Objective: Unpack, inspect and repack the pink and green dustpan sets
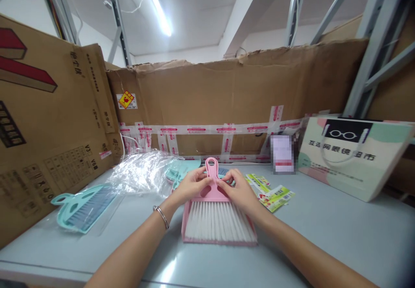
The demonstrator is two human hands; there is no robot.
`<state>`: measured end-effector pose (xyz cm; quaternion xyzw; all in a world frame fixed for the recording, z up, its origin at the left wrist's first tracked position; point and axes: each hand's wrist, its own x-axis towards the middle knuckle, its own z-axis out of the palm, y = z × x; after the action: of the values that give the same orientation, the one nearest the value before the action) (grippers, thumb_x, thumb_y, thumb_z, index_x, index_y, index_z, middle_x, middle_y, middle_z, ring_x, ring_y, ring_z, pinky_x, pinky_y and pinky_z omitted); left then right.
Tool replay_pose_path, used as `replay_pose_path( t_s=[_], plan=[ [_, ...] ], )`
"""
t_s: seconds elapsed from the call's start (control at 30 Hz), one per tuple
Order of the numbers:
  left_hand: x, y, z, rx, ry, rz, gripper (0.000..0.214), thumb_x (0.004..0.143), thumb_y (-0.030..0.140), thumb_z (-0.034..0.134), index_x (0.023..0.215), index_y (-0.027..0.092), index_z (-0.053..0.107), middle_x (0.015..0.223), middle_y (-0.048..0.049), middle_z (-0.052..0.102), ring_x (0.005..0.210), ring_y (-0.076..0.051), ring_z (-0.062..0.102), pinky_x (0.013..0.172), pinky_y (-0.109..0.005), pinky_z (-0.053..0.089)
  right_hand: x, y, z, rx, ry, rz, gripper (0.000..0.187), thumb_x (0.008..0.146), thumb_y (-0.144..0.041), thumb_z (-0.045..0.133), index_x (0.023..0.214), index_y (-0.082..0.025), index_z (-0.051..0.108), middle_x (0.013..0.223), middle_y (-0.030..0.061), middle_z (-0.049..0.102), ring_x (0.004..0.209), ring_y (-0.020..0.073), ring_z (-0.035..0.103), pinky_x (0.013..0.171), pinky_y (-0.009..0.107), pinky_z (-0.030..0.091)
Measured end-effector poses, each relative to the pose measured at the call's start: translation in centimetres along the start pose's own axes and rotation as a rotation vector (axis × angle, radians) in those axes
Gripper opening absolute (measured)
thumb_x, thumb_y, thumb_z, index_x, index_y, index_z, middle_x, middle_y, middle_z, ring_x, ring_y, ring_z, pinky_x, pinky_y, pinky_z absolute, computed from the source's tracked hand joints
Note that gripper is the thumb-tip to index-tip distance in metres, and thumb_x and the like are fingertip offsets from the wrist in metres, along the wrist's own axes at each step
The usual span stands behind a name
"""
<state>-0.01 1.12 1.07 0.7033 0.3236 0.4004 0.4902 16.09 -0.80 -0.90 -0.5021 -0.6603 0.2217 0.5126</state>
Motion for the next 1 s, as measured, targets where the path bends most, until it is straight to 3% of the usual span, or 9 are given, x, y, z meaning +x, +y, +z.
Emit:
replay_pose_path(
  t_s=[0.2,0.37,0.6,0.77,0.9,1.0],
  plan=[
    [-0.3,1.0,0.1,0.095,0.019,0.035,0.036,0.077,0.033,0.056,0.108,0.014,0.058,0.079,-0.0039,0.064,0.071,-0.014,0.056,0.066,-0.024,0.041,1.8,-0.2,-0.7,0.301,-0.223,0.191,0.031,0.064,-0.041,0.063,0.083,-0.018,0.053,0.071,0.0008,0.061,0.065,0.0163,0.056,0.060,0.029,0.043],
    [-0.5,1.3,-0.1,0.333,0.133,0.035,0.023,0.075,0.032,0.054,0.091,0.016,0.063,0.065,0.0015,0.055,0.064,-0.013,0.050,0.061,-0.024,0.037,2.9,-1.0,-1.3,0.349,-0.439,0.169,0.031,0.064,-0.043,0.065,0.076,-0.014,0.067,0.065,0.0010,0.063,0.061,0.0145,0.056,0.060,0.026,0.042],
    [-0.6,1.3,-0.2,0.353,0.135,0.030,0.020,0.075,0.032,0.053,0.084,0.016,0.064,0.060,0.0029,0.051,0.061,-0.013,0.046,0.059,-0.023,0.035,2.3,-1.1,-0.6,0.312,-0.343,0.204,0.031,0.065,-0.044,0.064,0.067,-0.014,0.071,0.049,0.0001,0.056,0.046,0.0109,0.046,0.045,0.023,0.033],
    [-0.4,0.9,-0.4,0.347,0.122,0.033,0.024,0.076,0.033,0.054,0.090,0.016,0.064,0.061,0.0030,0.052,0.061,-0.012,0.046,0.059,-0.023,0.035,2.3,-1.4,-0.7,0.337,-0.339,0.246,0.033,0.060,-0.044,0.068,0.068,-0.012,0.070,0.050,0.0002,0.057,0.046,0.0101,0.046,0.046,0.023,0.034],
    [-0.5,0.5,-1.1,0.246,0.091,-0.001,0.042,0.078,0.037,0.054,0.115,0.018,0.057,0.087,-0.0044,0.064,0.079,-0.017,0.055,0.072,-0.027,0.041,2.6,-0.7,-1.0,0.397,-0.273,0.257,0.039,0.060,-0.048,0.068,0.076,-0.013,0.071,0.063,0.0028,0.065,0.056,0.0143,0.055,0.054,0.026,0.041],
    [-0.7,0.1,-1.7,0.195,0.047,-0.058,0.038,0.079,0.039,0.053,0.111,0.020,0.061,0.108,-0.0068,0.063,0.096,-0.020,0.056,0.083,-0.030,0.041,2.7,0.4,-1.4,0.463,-0.244,0.267,0.043,0.060,-0.050,0.069,0.085,-0.014,0.070,0.073,0.0042,0.069,0.066,0.0176,0.060,0.063,0.028,0.045]
  ],
)
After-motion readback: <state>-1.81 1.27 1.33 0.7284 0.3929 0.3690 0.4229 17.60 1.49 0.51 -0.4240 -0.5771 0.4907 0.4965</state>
